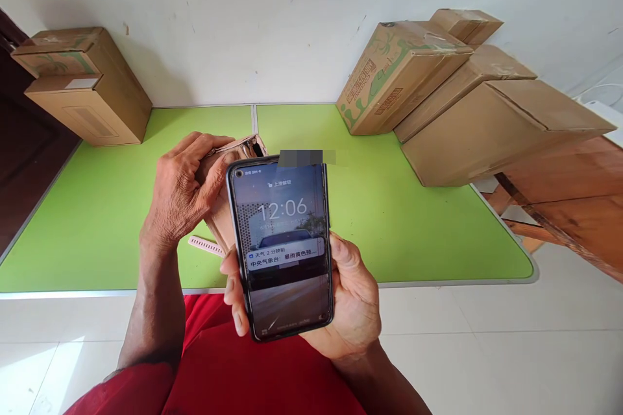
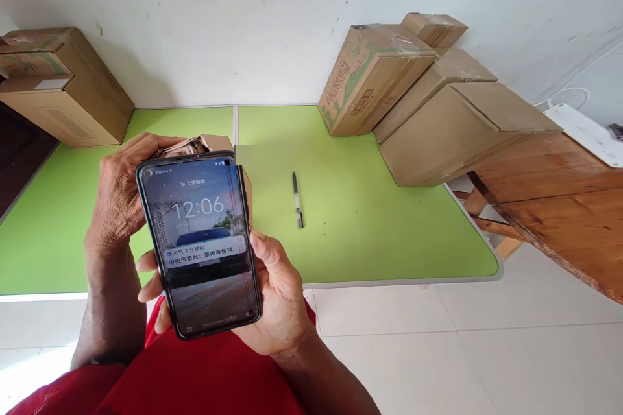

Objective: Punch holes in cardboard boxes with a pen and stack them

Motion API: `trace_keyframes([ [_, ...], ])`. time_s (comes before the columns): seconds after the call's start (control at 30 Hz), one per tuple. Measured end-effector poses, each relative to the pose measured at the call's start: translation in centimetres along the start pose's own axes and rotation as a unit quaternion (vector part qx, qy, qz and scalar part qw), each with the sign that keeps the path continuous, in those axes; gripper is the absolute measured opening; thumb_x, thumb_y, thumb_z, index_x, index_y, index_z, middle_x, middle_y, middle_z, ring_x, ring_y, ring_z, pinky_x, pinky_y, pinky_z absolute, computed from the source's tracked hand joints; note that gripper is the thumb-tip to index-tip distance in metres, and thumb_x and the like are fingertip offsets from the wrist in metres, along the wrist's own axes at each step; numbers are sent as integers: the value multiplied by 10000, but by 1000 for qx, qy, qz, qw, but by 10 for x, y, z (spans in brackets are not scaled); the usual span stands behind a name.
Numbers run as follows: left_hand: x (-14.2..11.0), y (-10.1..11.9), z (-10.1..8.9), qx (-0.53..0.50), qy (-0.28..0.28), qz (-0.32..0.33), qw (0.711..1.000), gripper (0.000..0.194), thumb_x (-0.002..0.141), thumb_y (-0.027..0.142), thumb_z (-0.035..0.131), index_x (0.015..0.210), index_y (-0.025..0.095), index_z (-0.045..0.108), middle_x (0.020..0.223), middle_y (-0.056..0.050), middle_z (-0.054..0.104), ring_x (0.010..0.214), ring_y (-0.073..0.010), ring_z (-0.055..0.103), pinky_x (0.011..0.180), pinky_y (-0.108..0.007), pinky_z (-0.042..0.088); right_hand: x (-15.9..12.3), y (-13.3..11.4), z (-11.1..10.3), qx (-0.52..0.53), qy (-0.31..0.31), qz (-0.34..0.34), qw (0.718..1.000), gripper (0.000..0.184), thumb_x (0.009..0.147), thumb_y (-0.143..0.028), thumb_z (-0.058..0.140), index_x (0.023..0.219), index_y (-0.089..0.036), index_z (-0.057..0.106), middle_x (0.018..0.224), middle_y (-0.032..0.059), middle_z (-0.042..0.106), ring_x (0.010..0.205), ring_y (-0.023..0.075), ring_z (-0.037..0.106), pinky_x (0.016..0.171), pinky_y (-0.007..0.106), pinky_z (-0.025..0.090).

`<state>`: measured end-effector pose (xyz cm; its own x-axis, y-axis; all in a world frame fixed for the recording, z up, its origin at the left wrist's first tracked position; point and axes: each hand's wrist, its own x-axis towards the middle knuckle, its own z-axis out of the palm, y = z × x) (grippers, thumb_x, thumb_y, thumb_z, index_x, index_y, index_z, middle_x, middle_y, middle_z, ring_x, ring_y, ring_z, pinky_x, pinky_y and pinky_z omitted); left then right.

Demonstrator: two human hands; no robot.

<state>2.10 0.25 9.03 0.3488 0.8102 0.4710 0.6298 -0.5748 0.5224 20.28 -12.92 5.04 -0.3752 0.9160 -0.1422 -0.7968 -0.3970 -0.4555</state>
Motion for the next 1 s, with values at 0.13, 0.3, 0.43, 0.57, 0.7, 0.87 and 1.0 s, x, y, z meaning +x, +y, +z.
trace_keyframes([
  [0.13, -1, -13, 0, 11, 28, 21, 999, 288, 1109, 392, 609, 1217, 238, 827, 1126, -33, 844, 1008, -205, 775, 899, -336, 583, -8, -6, -5, -11, -28, -28, 999, 592, 965, -713, 644, 1204, -206, 836, 1191, 155, 856, 1013, 353, 821, 903, 517, 673],
  [0.3, 0, -25, 0, 16, 65, 44, 997, 310, 1099, 374, 597, 1178, 211, 848, 1061, -36, 837, 940, -191, 762, 840, -302, 555, -18, -16, -34, -2, 41, -75, 996, 604, 1046, -658, 568, 1297, -180, 839, 1304, 145, 851, 1006, 292, 832, 853, 413, 683],
  [0.43, 3, -25, 1, 30, 72, 47, 996, 314, 1090, 381, 610, 1160, 208, 863, 1064, -44, 841, 944, -199, 763, 838, -305, 540, -20, -21, -66, -11, 112, -104, 988, 526, 1113, -555, 488, 1267, -202, 847, 1310, 129, 863, 1067, 280, 841, 862, 414, 702],
  [0.57, 6, -22, 3, 36, 67, 57, 996, 321, 1094, 382, 611, 1165, 199, 865, 1052, -54, 837, 939, -206, 757, 828, -313, 532, -16, -21, -91, -25, 129, -117, 985, 496, 1118, -529, 493, 1250, -208, 847, 1282, 120, 875, 1091, 286, 852, 842, 412, 711],
  [0.7, 9, -16, 6, 35, 55, 58, 996, 312, 1102, 376, 613, 1172, 188, 852, 1054, -58, 832, 947, -205, 749, 844, -320, 543, -8, -17, -111, -45, 145, -73, 986, 517, 1101, -604, 541, 1291, -214, 823, 1304, 131, 869, 1144, 323, 854, 929, 492, 710],
  [0.87, 12, -8, 9, 26, 26, 57, 998, 301, 1111, 378, 584, 1159, 207, 827, 1069, -57, 829, 975, -220, 754, 885, -363, 579, 8, -16, -135, -120, 214, -24, 969, 449, 964, -611, 796, 1134, -197, 828, 1129, 136, 898, 985, 327, 884, 882, 451, 714],
  [1.0, 16, -2, 9, 31, -9, 21, 999, 324, 1101, 426, 551, 1165, 258, 820, 1105, -64, 822, 1001, -254, 757, 923, -431, 602, 20, -21, -141, -190, 255, -18, 948, 464, 777, -588, 946, 970, -187, 813, 931, 113, 882, 806, 310, 859, 701, 382, 680],
])
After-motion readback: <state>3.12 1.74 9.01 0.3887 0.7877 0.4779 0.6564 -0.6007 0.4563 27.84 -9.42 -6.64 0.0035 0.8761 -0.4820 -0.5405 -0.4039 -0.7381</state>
